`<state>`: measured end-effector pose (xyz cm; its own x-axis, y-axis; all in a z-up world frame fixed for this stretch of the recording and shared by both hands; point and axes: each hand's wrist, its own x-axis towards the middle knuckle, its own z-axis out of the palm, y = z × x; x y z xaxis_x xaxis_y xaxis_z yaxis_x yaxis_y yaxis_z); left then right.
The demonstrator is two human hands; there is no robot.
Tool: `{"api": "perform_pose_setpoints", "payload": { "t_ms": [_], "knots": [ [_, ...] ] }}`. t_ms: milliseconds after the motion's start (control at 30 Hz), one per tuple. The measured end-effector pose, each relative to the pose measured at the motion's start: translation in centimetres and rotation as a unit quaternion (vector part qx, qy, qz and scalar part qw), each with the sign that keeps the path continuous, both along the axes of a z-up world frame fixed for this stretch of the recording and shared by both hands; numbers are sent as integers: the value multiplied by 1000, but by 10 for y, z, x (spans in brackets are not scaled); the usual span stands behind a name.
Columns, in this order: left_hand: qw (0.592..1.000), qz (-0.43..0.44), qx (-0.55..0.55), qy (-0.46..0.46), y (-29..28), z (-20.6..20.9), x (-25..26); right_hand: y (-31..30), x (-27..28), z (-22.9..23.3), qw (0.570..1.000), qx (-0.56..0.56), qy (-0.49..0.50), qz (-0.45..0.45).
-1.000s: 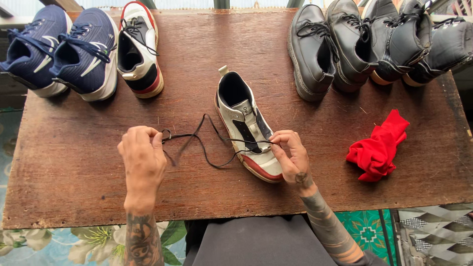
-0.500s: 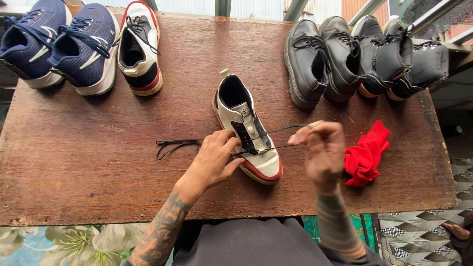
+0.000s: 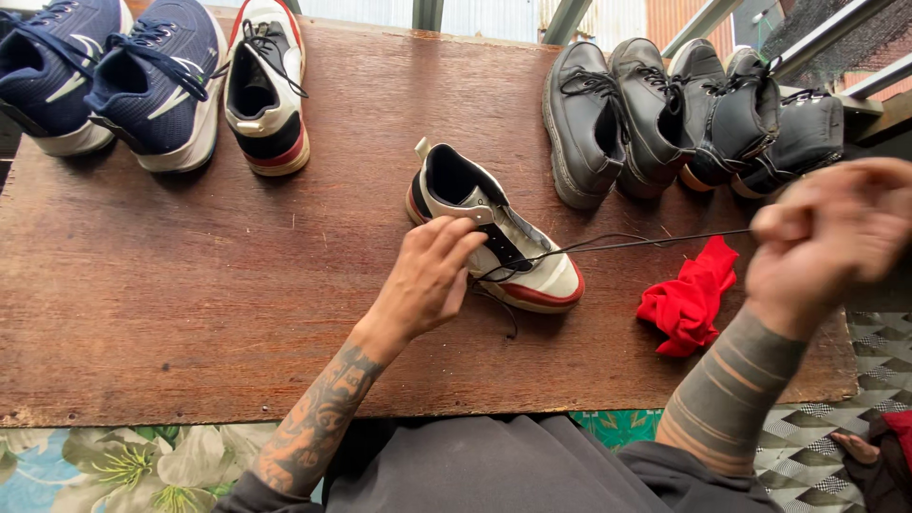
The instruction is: The person removes the black laces from a white and red sneaker resting on a wooden board, pulling the lace free from the eyelets one side at a time and setting the laces on the board. The person then wipes the shoe with a red cloth, turning it to clean different areas.
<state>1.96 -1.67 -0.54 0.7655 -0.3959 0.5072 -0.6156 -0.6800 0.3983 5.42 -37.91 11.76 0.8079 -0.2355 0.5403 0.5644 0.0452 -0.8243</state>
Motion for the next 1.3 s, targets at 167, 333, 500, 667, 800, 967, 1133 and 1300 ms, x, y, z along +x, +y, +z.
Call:
{"api": "perform_pose_setpoints", "payload": {
  "t_ms": [167,333,500,667,800,967,1133,1300],
  "knots": [
    [989,8,94,-113,-23,6,13,36,2,-38,935,-328,113,-68],
    [982,0,153,-115,-26,-3,32,68,-7,-65,851,-501,117,-108],
    [987,-64,119,-89,-19,-7,39,97,-17,-72,803,-593,-32,-48],
    [988,-67,122,-74,-5,10,38,113,-20,-74,812,-582,-33,33],
    [989,-67,132,-6,18,21,33,124,-33,-84,830,-557,10,22],
    [991,-41,124,-23,19,22,23,138,-46,-97,845,-533,18,28],
    [988,-36,139,-53,12,12,15,108,-38,-98,848,-529,-8,3],
    [991,-64,121,-4,21,9,15,32,-23,-80,855,-470,-25,-217]
  ]
}}
